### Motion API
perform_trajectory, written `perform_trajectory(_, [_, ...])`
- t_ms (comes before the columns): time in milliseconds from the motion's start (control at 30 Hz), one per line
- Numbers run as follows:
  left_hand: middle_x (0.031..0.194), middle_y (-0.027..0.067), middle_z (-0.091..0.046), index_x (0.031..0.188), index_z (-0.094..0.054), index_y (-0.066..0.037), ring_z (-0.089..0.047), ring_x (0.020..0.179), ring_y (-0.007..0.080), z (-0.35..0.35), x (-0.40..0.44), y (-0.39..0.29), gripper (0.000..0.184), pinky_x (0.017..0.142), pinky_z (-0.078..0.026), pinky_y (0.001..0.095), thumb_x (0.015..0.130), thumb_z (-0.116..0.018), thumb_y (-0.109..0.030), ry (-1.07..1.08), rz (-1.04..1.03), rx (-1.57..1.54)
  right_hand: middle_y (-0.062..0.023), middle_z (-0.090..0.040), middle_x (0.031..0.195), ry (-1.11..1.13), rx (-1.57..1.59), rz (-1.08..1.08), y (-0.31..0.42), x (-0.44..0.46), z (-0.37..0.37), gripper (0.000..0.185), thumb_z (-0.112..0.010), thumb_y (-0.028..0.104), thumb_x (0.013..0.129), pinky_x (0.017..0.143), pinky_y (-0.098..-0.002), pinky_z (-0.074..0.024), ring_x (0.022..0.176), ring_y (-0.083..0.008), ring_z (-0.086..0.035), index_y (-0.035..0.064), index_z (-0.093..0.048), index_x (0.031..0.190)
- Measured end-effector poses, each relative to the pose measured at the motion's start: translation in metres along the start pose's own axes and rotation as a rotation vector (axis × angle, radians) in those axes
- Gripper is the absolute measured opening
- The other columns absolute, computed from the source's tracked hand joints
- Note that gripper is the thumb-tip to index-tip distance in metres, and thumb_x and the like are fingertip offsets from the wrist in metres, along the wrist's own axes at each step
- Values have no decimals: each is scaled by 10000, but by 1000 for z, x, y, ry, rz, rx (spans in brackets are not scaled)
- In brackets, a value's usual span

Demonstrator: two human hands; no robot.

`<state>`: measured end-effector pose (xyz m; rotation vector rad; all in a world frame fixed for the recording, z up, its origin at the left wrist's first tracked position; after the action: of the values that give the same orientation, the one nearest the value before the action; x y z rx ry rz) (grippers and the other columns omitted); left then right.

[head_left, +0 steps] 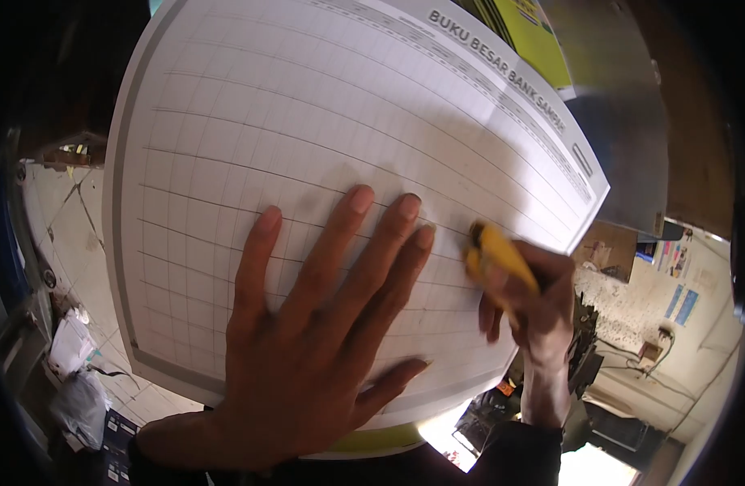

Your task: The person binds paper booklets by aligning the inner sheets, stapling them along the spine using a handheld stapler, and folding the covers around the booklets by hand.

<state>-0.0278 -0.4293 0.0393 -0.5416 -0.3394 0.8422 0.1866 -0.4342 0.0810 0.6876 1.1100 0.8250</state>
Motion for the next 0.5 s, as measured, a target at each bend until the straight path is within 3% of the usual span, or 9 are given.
perform_trajectory(67, [1570,86,-432,1483,-509,-147,-331,1485,311,1,2,1,760,1215,-74,631,941,-476,-679,-32,-12,33,-191,-683,788,4,-18,43,2,3,1,319,-743,59,851,358,-262,-490,516,-198,-665,-192,-652,1025])
perform_trajectory(200, [1573,90,-427,1484,-505,-145,-330,1485,319,0,1,0,755,1214,-75,635,940,-492,-669,-21,-10,-7,-192,-720,904,49,-202,307,-9,-11,2,342,-780,-48,782,533,-273,-604,701,-200,-733,-83,-711,1115])
perform_trajectory(233, [1573,90,-427,1484,-504,-145,-329,1485,323,-1,0,0,751,1212,-75,640,940,-500,-663,-31,-5,-29,-176,-723,912,110,-357,594,1,-15,-2,358,-791,-54,754,558,-276,-613,714,-211,-739,-63,-723,1106])
perform_trajectory(300, [1575,88,-425,1486,-501,-149,-327,1486,325,-3,-1,0,754,1209,-78,645,935,-506,-663,-39,2,-32,-148,-730,928,161,-646,808,11,-29,-9,402,-823,-48,688,609,-280,-622,752,-232,-753,-1,-758,1081])
perform_trajectory(500, [1584,80,-415,1492,-497,-162,-323,1490,324,-5,-1,1,757,1204,-91,654,924,-520,-662,-39,-4,-35,-141,-733,928,147,-790,757,14,-35,-16,436,-840,-17,661,617,-290,-614,751,-224,-754,18,-764,1089])
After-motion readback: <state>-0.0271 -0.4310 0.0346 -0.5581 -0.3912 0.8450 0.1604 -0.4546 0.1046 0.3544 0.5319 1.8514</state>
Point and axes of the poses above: each hand's wrist, its own x-axis towards the middle knuckle, its own z-axis out of the back of the hand, y = z × x, the point moved 4 cm from there along x, towards the middle knuckle
